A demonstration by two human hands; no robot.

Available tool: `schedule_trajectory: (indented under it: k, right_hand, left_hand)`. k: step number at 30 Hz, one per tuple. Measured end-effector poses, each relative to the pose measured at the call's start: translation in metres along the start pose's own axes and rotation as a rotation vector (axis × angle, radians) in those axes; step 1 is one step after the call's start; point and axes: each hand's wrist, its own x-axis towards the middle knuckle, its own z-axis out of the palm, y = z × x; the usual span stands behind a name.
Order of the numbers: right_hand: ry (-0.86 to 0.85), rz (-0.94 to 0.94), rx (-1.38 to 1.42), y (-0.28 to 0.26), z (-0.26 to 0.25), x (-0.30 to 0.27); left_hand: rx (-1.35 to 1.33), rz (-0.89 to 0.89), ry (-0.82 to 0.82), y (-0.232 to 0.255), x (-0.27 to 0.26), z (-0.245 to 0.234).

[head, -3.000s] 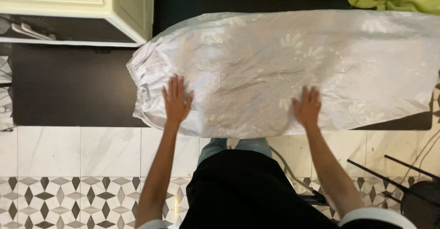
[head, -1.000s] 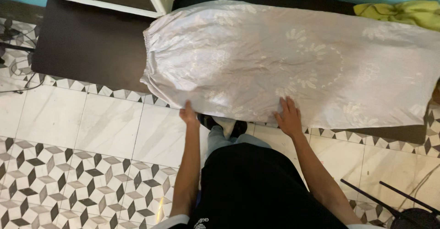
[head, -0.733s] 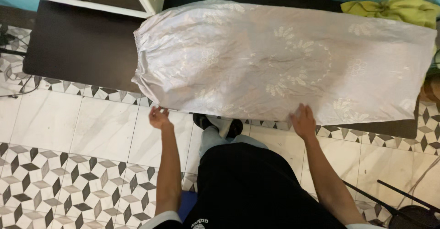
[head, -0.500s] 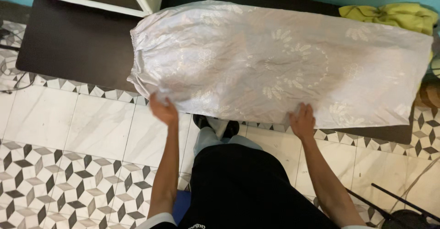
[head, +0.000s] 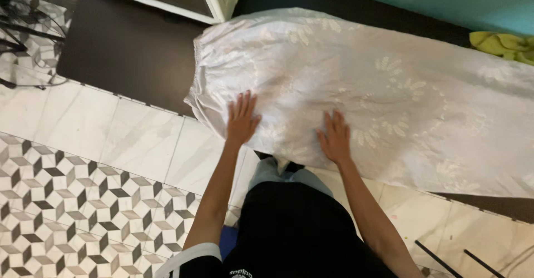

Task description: The person folds a white patterned bed sheet on a dark table. They repeatedly smooth, align, and fold the sheet into a compact rectangle using both hands.

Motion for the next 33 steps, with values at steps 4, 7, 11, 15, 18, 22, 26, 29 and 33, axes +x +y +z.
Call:
schedule_trajectory:
  k: [4,7,11,15,18,22,26,29,33]
  right_hand:
    - [0.111,0.126,-0.096,0.045,-0.008,-0.008]
    - [0.146,0.278,-0.049,0.084,-0.023,-0.02]
    - [0.187,0.49,-0.042,0.116,-0.039,-0.026]
    - [0.231,0.542,-0.029,0.132,-0.055,-0.002]
    - [0.257,0.44,-0.039,0.13,-0.066,0.039]
    - [0.257,0.2,-0.055,0.104,-0.083,0.095]
    - [0.291,-0.023,0.016,0.069,-0.096,0.163]
    - [0.252,-0.156,0.118,0.051,-0.102,0.209]
    - [0.104,-0.197,-0.003,0.033,-0.092,0.258]
  left_hand:
    - [0.005,-0.209,-0.007,-0.078,-0.013,-0.007]
    - [-0.1,-0.149,0.098,-0.124,-0.026,-0.021]
    - [-0.026,-0.339,0.177,-0.127,0.0,-0.03]
    - [-0.107,-0.305,0.293,-0.106,0.059,-0.049]
    - [-0.148,-0.088,0.38,-0.08,0.117,-0.062]
    - [-0.187,0.1,0.3,-0.046,0.191,-0.069]
    - [-0.183,0.126,0.186,-0.028,0.242,-0.064]
    - [-0.096,0.153,0.145,-0.025,0.268,-0.057]
    - [-0.159,0.128,0.1,-0.029,0.281,-0.054]
